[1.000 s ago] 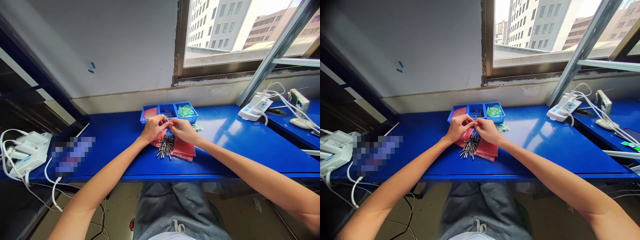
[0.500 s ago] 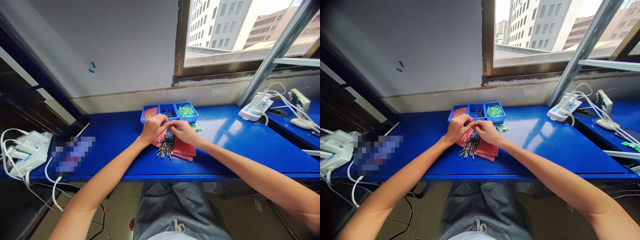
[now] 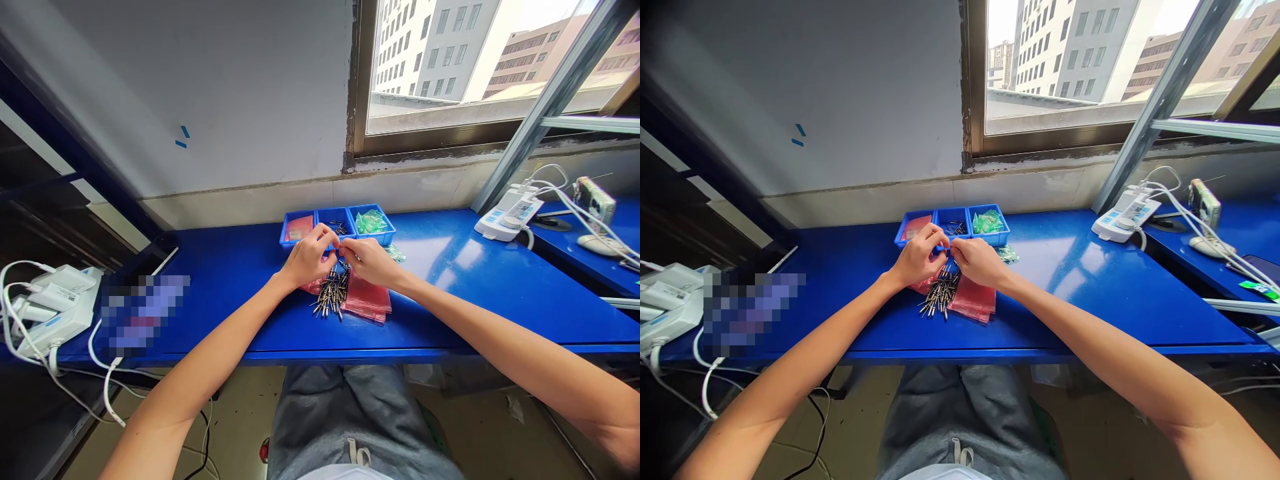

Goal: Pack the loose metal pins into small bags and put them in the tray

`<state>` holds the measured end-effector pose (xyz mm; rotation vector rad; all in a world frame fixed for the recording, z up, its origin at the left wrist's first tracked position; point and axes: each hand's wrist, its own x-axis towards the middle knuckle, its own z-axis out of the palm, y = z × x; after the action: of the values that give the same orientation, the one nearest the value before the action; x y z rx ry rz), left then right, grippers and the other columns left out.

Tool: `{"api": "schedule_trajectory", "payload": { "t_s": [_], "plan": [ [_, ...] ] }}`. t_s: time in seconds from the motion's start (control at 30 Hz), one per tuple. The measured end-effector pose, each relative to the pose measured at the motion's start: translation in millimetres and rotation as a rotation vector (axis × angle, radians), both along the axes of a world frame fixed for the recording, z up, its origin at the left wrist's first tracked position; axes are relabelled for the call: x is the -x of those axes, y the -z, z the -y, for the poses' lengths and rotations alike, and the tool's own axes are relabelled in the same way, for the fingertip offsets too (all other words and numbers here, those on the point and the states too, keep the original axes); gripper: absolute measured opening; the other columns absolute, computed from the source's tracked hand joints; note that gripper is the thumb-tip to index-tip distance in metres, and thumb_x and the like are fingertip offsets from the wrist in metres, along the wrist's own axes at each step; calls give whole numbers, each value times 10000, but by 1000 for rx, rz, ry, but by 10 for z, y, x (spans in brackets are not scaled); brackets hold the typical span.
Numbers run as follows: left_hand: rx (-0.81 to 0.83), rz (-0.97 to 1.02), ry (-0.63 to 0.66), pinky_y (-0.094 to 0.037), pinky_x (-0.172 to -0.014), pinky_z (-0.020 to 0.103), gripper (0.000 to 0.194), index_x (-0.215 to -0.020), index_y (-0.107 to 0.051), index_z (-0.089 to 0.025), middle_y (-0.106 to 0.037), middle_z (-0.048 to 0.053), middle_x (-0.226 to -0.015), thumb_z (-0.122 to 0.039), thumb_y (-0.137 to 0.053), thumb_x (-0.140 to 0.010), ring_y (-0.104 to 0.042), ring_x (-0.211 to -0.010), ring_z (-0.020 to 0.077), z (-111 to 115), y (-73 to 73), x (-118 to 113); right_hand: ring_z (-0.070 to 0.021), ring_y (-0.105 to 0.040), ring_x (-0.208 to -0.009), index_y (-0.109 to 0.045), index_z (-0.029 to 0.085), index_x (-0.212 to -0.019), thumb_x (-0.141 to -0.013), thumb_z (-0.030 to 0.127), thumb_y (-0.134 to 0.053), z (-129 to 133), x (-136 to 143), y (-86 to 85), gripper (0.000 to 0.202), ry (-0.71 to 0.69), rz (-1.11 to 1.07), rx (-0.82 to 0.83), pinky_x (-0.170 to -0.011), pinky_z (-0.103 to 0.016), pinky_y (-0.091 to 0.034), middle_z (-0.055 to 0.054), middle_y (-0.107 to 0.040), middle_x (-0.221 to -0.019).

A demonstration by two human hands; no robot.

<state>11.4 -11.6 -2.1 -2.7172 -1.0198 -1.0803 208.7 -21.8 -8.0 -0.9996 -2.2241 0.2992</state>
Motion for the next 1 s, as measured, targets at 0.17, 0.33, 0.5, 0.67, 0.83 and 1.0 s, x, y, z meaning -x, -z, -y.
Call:
{"api": "schedule_trajectory", "payload": {
  "t_s": [0.17,0.33,0.5,0.67,0.83,1.0],
  "plan": [
    [2,25,26,-539,-763,303,125,-946,-599,-189,-632,53,-1014,-108,-591,-851,-642,-886,180,-35,11,10,-144,-540,-676,-547,188,-800,-1006,221,-382,-27,-30,-15,266,23,-8,-26,-655,-279,-325,-57,-669,-781],
    [9,20,58,-525,-787,310,47,-931,-622,-181,-680,43,-932,-145,-605,-906,-647,-877,185,-67,50,12,-145,-554,-658,-554,192,-807,-1006,230,-385,-41,-22,-5,263,40,-48,-29,-658,-279,-344,-39,-658,-729],
    [75,37,102,-526,-804,321,111,-905,-689,-178,-714,52,-896,-159,-588,-945,-662,-868,188,-77,42,-2,-140,-553,-640,-594,192,-823,-1005,293,-430,-80,-28,-7,265,100,-176,44,-656,-281,-374,-28,-663,-719],
    [194,189,110,-546,-741,287,123,-951,-747,-184,-746,41,-902,-137,-655,-885,-688,-809,158,-78,27,-33,-139,-585,-658,-639,183,-945,-946,205,-450,-122,-61,10,190,119,-243,87,-664,-275,-409,-15,-666,-719],
    [257,258,133,-569,-724,280,135,-985,-773,-191,-773,47,-933,-176,-676,-893,-713,-835,163,-93,42,-40,-153,-660,-752,-647,168,-1126,-919,140,-450,-113,-49,38,287,68,-229,73,-734,-283,-457,-47,-752,-868],
    [284,301,165,-588,-759,302,136,-982,-780,-181,-783,66,-980,-197,-673,-900,-727,-872,180,-88,41,-47,-175,-700,-843,-702,178,-1044,-914,122,-477,-109,-40,44,266,26,-191,66,-747,-287,-475,-68,-780,-959]
  ]
}}
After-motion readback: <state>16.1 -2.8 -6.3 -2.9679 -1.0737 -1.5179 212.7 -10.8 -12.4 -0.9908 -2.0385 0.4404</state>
